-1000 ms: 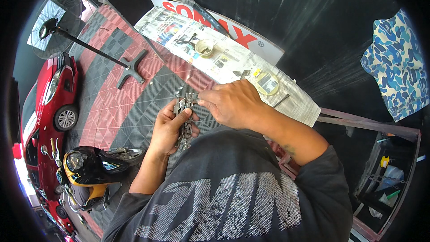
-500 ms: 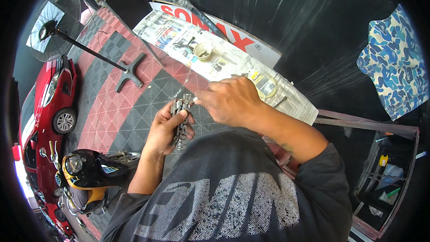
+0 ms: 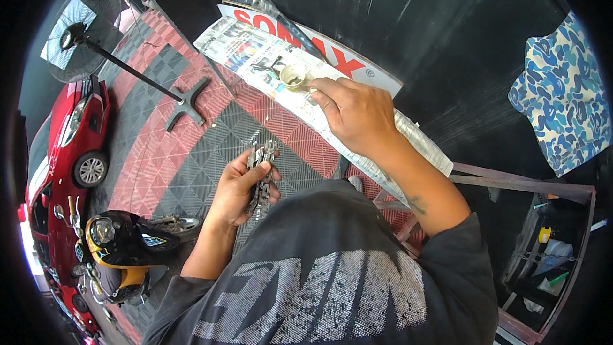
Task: The person assembles small metal components by hand, repeatedly picking up, aligning, and joining parts over a workbench covered with newspaper. The hands manipulate the pieces one at a time, occasionally rotating them to fit together.
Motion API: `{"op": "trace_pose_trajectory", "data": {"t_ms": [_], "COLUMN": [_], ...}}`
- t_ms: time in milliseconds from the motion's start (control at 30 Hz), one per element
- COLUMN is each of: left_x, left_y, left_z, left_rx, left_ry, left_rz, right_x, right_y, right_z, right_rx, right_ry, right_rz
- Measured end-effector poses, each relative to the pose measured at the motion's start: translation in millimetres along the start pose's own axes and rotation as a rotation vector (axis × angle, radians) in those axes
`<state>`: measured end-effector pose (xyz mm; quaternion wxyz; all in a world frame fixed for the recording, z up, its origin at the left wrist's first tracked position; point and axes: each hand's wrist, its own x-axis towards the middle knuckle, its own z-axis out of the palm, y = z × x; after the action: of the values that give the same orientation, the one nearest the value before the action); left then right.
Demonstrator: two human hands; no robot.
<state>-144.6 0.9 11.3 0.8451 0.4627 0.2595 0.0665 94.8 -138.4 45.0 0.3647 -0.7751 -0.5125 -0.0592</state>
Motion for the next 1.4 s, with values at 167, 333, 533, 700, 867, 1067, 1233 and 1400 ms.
{"op": "trace_pose_trajectory", "data": {"t_ms": [167,333,533,700,867,1067,1233,1400], "left_x": [0.6,-1.9,-4.5,-5.3,-4.4,-7.7,-6.0,-3.4], "left_y": [3.7,9.3,7.6,6.5,4.8,5.1,2.9,12.9], "left_z": [9.0,19.0,21.1,25.2,36.4,41.8,30.8,29.3], "left_rx": [0.027,0.117,0.157,0.236,0.370,0.289,0.046,-0.054], "left_ry": [0.007,0.007,-0.017,-0.030,-0.004,-0.076,-0.066,-0.131], "left_rz": [0.023,0.041,0.039,0.071,0.099,0.029,0.009,0.030], "right_x": [-20.6,-31.9,-25.1,-31.9,-31.9,-10.5,-8.3,-43.1], "right_y": [-23.8,-20.8,-14.3,-19.1,-12.5,4.8,54.8,34.0], "right_z": [1.8,25.7,16.8,21.0,27.2,22.2,-23.0,-11.3], "right_rx": [0.288,0.368,0.211,-0.042,-0.029,0.294,0.657,0.632], "right_ry": [-0.168,-0.107,-0.064,-0.006,-0.042,0.275,0.197,0.001], "right_rz": [-0.115,-0.218,-0.458,-0.615,-0.531,0.130,0.358,0.353]}}
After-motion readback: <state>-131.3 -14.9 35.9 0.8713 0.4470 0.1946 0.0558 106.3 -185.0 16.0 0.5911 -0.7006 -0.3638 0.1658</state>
